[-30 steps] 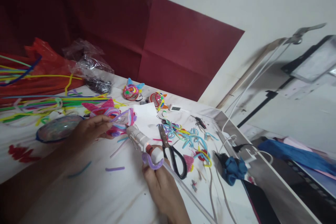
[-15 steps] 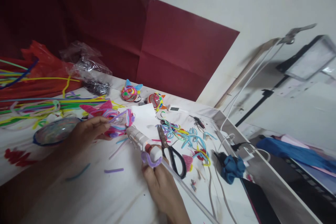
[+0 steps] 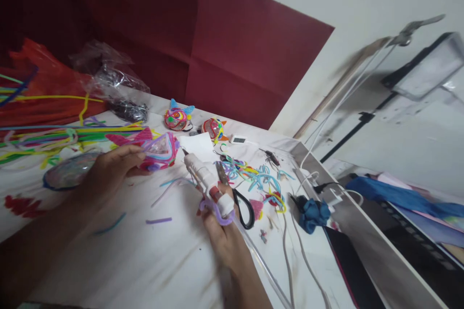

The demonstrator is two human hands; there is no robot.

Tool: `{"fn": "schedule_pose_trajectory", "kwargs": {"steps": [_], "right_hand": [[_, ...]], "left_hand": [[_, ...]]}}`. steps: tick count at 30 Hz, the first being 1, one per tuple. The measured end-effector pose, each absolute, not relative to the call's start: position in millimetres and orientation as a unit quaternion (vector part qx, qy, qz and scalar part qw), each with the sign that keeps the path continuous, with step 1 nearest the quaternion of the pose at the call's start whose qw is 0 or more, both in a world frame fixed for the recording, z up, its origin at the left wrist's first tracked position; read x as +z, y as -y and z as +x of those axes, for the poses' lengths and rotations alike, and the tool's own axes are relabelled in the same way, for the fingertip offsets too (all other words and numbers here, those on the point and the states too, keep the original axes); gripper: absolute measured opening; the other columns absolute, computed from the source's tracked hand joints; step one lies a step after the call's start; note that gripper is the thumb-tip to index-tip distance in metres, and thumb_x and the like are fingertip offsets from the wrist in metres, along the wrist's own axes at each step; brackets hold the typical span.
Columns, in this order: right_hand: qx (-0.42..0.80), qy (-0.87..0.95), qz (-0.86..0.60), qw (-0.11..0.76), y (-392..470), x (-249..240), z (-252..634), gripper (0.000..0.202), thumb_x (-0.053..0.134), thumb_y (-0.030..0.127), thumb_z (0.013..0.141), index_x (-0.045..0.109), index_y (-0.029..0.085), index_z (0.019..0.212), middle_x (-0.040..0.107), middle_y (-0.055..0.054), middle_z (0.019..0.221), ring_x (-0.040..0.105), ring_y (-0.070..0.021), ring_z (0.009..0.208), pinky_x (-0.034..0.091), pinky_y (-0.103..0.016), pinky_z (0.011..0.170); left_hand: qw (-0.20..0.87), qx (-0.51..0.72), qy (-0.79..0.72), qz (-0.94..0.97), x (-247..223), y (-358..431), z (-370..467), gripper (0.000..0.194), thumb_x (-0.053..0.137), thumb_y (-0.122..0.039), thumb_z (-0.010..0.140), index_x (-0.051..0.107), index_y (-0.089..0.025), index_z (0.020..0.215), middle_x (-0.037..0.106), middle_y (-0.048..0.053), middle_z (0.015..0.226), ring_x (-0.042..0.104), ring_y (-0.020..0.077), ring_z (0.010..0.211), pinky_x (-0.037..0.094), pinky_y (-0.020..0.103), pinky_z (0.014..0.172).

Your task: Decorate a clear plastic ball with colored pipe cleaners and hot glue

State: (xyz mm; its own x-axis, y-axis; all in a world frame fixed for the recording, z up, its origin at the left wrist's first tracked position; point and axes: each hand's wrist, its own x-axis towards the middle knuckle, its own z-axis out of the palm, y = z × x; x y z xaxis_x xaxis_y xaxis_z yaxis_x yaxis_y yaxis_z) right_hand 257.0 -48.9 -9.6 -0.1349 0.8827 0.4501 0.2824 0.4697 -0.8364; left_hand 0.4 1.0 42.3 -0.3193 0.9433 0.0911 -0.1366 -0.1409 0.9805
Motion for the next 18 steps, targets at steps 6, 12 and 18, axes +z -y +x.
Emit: {"fn": "schedule_pose_trajectory", "kwargs": {"steps": [6, 12, 18], "right_hand": [[0.242, 0.706, -0.512, 0.425, 37.2, -3.0, 251.7, 0.026, 0.054, 0.024, 0.087, 0.053, 0.023, 0.113, 0.056, 0.003, 0.072, 0.054, -0.0165, 0.061, 0.040, -0.027, 0.058], [0.117, 0.791, -0.524, 0.292, 29.9, -9.5, 228.9, 0.037, 0.054, 0.012, 0.079, 0.053, 0.016, 0.116, 0.065, -0.012, 0.110, 0.064, -0.0262, 0.100, 0.051, -0.038, 0.085], [0.013, 0.841, -0.524, 0.136, 27.2, -16.1, 188.6, 0.037, 0.058, 0.018, 0.088, 0.055, 0.016, 0.125, 0.062, -0.013, 0.121, 0.058, -0.0276, 0.110, 0.052, -0.037, 0.087]], "left_hand": [[0.372, 0.714, -0.465, 0.369, 44.3, -3.5, 0.6, 0.014, 0.074, -0.028, 0.058, 0.066, -0.018, 0.065, 0.062, -0.004, 0.059, 0.063, 0.0125, 0.055, 0.063, 0.025, 0.054], [0.353, 0.741, -0.432, 0.374, 40.4, -6.3, -2.5, 0.018, 0.075, -0.028, 0.062, 0.064, -0.017, 0.070, 0.062, -0.005, 0.060, 0.063, 0.0129, 0.054, 0.062, 0.027, 0.051], [0.346, 0.755, -0.406, 0.381, 37.5, -8.3, -3.8, 0.022, 0.077, -0.030, 0.060, 0.063, -0.017, 0.072, 0.061, -0.006, 0.056, 0.062, 0.0121, 0.050, 0.062, 0.027, 0.049]]}}
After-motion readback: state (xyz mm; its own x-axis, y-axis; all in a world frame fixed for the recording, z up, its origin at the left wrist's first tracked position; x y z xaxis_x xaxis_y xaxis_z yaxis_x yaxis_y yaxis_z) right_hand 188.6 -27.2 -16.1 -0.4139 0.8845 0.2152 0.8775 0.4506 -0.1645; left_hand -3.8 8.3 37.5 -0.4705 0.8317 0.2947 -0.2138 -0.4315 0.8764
